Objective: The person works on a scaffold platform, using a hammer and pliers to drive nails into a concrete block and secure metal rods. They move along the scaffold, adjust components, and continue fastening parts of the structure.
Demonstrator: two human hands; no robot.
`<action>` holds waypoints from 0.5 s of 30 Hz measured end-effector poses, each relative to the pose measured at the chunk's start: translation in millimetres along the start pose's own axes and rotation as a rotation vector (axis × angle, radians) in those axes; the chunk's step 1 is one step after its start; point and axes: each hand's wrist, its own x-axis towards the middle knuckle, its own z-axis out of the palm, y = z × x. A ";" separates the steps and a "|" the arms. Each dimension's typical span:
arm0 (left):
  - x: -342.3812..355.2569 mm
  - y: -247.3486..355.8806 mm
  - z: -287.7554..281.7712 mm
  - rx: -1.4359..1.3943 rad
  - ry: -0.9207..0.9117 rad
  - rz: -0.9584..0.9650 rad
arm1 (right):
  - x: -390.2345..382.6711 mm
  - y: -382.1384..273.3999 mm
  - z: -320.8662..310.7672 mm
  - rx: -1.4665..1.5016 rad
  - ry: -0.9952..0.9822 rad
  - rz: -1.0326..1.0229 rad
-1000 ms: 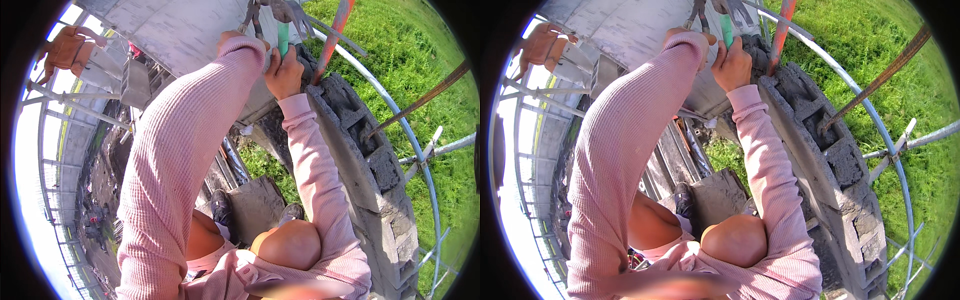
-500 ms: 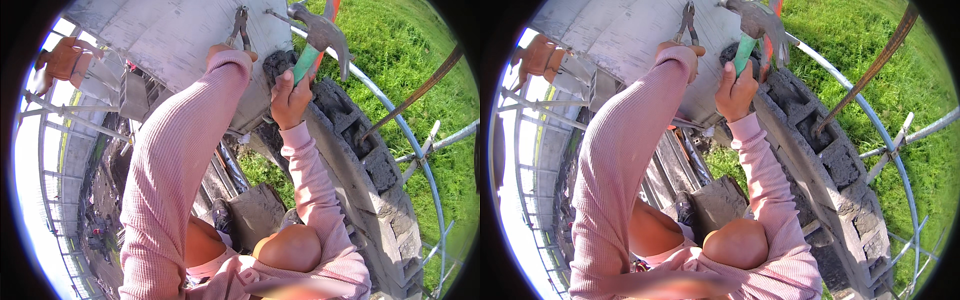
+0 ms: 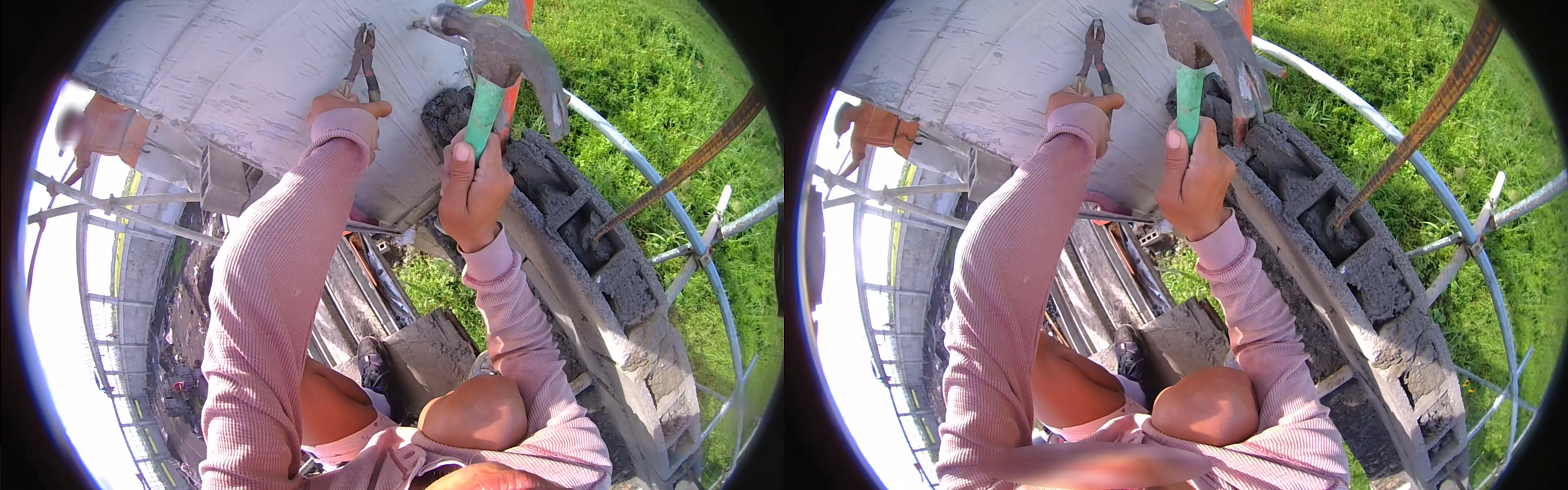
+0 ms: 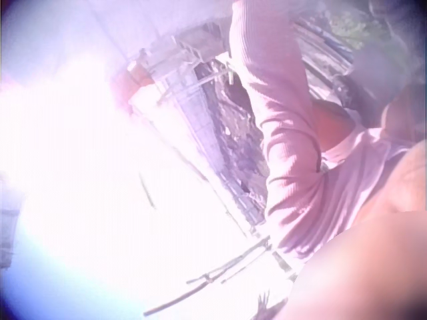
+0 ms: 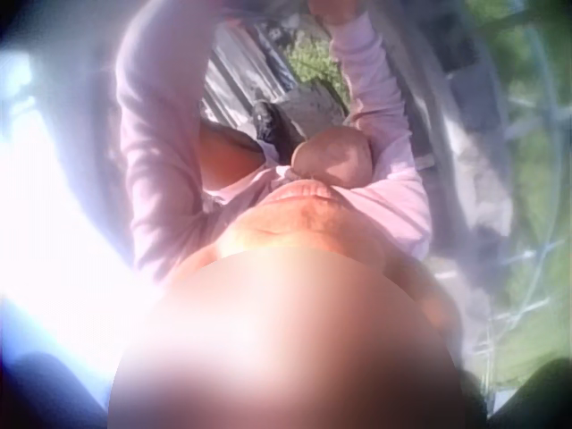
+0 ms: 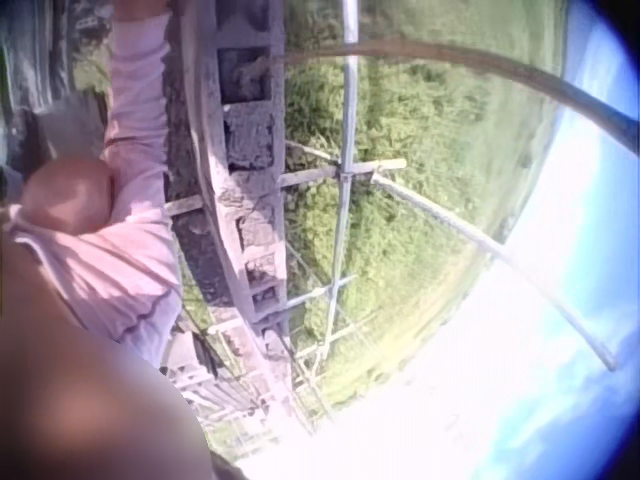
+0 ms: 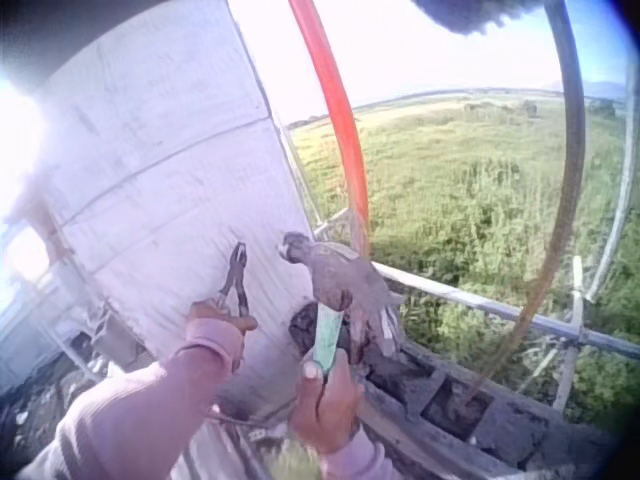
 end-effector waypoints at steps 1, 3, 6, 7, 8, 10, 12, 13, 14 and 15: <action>2.4 -0.4 0.8 0.009 0.000 -0.003 | 6.8 -2.2 9.9 0.044 0.074 -0.124; 5.4 -2.6 0.2 0.021 0.008 0.007 | 21.4 -4.2 28.8 0.086 0.172 -0.244; 5.3 -5.3 1.4 0.010 -0.014 0.011 | 36.1 -4.7 39.7 -0.158 0.041 -0.229; 4.8 -6.3 1.7 -0.010 -0.040 -0.003 | 35.1 -5.5 38.5 -0.216 -0.030 -0.174; 4.6 -6.0 2.5 -0.039 -0.062 -0.014 | 33.7 -6.4 35.6 -0.277 -0.106 -0.078; 4.2 -5.9 3.2 -0.042 -0.035 -0.008 | 21.8 -10.9 28.4 -0.148 0.011 -0.123; 4.9 -5.6 3.7 -0.013 -0.014 0.002 | 17.3 -12.1 30.2 0.123 0.187 -0.221; 6.1 -4.9 3.4 0.030 -0.011 0.010 | 15.4 -12.5 32.5 0.074 0.166 -0.190; 6.3 -5.4 3.5 0.056 0.016 0.043 | 18.7 -10.6 36.8 0.041 0.170 -0.234; 7.2 -5.7 3.3 0.002 -0.016 -0.004 | 20.8 -8.6 41.7 0.005 0.173 -0.275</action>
